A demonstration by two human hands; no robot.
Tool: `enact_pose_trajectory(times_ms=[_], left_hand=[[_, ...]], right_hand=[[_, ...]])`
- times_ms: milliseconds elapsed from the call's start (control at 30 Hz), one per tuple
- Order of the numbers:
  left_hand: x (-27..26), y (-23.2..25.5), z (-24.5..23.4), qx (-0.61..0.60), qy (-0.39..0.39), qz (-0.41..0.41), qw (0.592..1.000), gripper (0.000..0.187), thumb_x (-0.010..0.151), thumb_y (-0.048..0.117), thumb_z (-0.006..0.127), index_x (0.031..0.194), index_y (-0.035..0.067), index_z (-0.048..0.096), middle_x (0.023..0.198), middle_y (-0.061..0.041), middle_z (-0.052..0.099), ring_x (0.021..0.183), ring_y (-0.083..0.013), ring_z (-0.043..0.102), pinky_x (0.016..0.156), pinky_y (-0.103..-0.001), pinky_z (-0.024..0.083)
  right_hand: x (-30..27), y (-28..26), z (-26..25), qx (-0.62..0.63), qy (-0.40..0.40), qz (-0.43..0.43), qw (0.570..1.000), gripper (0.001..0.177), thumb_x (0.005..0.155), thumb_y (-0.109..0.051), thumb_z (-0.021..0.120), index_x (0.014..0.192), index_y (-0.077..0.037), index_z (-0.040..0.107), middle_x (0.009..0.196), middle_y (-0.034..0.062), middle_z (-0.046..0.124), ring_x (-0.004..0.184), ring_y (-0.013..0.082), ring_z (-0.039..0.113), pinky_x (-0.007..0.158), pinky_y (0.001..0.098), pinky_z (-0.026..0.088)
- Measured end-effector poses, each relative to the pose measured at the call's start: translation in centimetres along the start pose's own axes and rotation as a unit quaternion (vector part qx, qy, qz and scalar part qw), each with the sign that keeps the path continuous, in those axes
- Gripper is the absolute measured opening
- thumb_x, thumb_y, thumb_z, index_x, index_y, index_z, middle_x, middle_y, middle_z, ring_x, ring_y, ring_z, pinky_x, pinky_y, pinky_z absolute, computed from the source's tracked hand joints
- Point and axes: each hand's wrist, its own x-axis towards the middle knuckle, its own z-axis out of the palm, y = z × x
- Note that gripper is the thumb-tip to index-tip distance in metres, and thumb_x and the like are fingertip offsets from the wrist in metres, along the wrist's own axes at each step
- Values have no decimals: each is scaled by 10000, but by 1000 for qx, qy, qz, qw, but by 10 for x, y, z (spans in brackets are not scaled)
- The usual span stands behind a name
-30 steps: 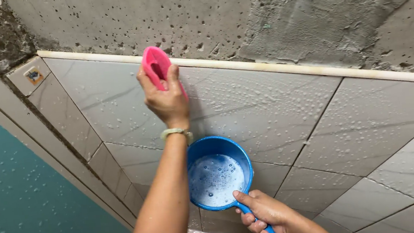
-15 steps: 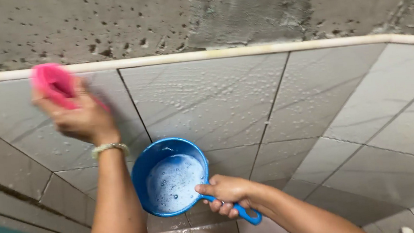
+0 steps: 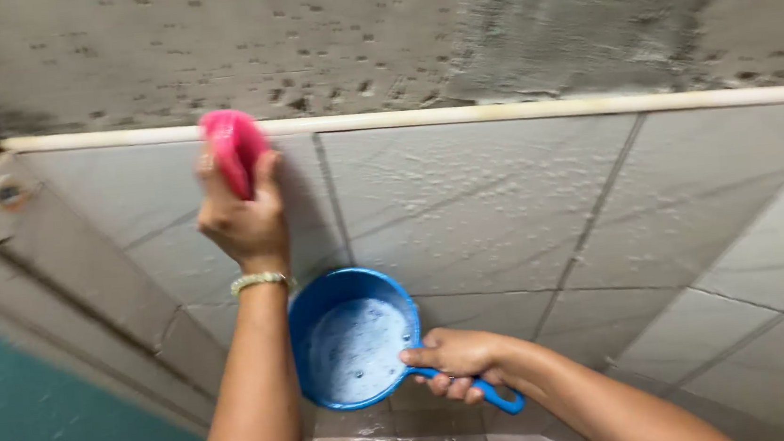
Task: The person cleans the bathroom by first pouring liquid soap into a bucket of water. They then use a pink sponge to scrub the tiled walls and floor, repeatedly dipping the sponge into the soapy water to maintain suds. The cleaning covers the wall tiles, the floor tiles, and the area around the sink and plumbing.
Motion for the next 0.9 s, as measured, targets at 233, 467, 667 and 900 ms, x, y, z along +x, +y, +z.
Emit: enact_pose_trajectory(times_ms=[233,467,667,900], left_hand=[[6,-3,-5,20,-56,-18,998,565,911,283,810,1409,141,585,1180,-177,758,832,-344,730,729,-430,569],[63,-75,-31,31,22,-75,996,493,958,347,825,1319,97,602,1133,-185,736,969,-374,745,819,-450,585],[83,-122,-56,22,109,-121,986,564,957,345,794,1399,74,572,1218,-197,747,1085,-373,748,905,-460,588],[-63,-58,-10,-44,-124,78,988,391,971,320,714,1343,240,627,1180,-72,738,1016,-327,756,856,-428,618]], right_hand=[[17,-17,10,-29,22,14,999,447,1032,-559,574,939,-124,524,581,-59,422,406,20,322,343,218,265],[32,-33,19,-30,4,-14,999,449,1043,-546,570,944,-110,520,582,-54,418,393,21,304,327,215,241],[32,-40,27,-17,12,13,1000,437,1049,-533,557,952,-110,509,587,-53,401,396,14,296,324,212,229],[35,-20,28,-33,32,10,999,436,1042,-535,560,948,-114,492,586,-48,400,386,19,294,323,222,233]])
